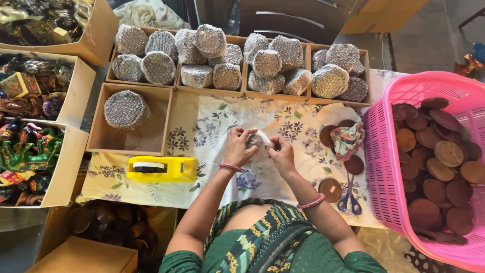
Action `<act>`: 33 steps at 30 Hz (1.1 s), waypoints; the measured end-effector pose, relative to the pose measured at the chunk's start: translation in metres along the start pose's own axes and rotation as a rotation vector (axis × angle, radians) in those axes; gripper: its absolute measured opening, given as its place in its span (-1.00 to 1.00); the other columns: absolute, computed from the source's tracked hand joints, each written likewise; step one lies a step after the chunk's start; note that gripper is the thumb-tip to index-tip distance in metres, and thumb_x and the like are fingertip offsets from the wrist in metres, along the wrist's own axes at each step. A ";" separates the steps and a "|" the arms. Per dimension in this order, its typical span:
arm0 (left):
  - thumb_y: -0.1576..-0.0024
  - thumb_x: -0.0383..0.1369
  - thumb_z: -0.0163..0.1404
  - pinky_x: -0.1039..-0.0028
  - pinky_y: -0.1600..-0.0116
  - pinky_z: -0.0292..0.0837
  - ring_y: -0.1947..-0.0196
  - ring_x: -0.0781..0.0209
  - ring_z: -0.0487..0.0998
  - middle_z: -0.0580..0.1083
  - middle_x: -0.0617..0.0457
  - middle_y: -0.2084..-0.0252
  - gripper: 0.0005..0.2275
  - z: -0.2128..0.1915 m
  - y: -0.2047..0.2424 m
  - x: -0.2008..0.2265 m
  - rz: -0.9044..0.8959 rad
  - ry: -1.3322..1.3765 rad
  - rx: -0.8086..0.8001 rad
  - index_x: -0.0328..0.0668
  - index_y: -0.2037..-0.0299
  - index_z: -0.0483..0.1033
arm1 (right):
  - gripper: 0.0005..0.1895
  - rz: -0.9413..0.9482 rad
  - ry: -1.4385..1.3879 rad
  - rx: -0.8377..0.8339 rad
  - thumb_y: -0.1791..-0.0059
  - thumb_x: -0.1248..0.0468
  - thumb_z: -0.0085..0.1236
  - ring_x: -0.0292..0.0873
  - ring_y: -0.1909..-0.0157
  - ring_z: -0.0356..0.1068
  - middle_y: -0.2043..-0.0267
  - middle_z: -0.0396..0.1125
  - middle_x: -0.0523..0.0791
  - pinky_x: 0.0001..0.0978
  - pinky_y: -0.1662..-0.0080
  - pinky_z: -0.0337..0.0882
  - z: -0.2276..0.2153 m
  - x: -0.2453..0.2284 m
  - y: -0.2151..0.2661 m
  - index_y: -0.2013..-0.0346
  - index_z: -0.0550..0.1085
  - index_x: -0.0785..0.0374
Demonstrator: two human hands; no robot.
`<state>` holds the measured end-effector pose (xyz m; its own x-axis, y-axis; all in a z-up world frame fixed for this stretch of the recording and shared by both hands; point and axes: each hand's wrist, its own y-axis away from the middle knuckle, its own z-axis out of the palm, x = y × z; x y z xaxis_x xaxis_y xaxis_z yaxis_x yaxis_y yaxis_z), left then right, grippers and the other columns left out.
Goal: Wrapping small round discs in plastic film and organizing them into cardboard boxes.
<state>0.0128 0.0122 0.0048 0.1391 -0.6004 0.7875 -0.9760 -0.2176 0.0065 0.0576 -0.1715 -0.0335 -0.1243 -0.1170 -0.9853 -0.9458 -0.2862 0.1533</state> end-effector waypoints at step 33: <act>0.03 -0.60 0.13 0.29 0.01 0.48 0.08 -0.03 0.55 0.57 0.06 0.12 -0.89 0.012 0.020 -0.079 0.200 0.118 0.402 -0.17 0.38 0.58 | -0.81 -0.285 0.575 -0.022 0.06 0.22 0.30 -0.04 0.39 0.47 0.41 0.45 0.02 -0.23 0.28 0.43 0.064 -0.012 -0.019 0.38 0.56 0.32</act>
<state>-0.0153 0.0462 -0.0645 -0.0881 -0.5746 0.8137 -0.8364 -0.4010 -0.3737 0.0576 -0.1044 -0.0297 0.3177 -0.5227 -0.7911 -0.9107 -0.4004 -0.1012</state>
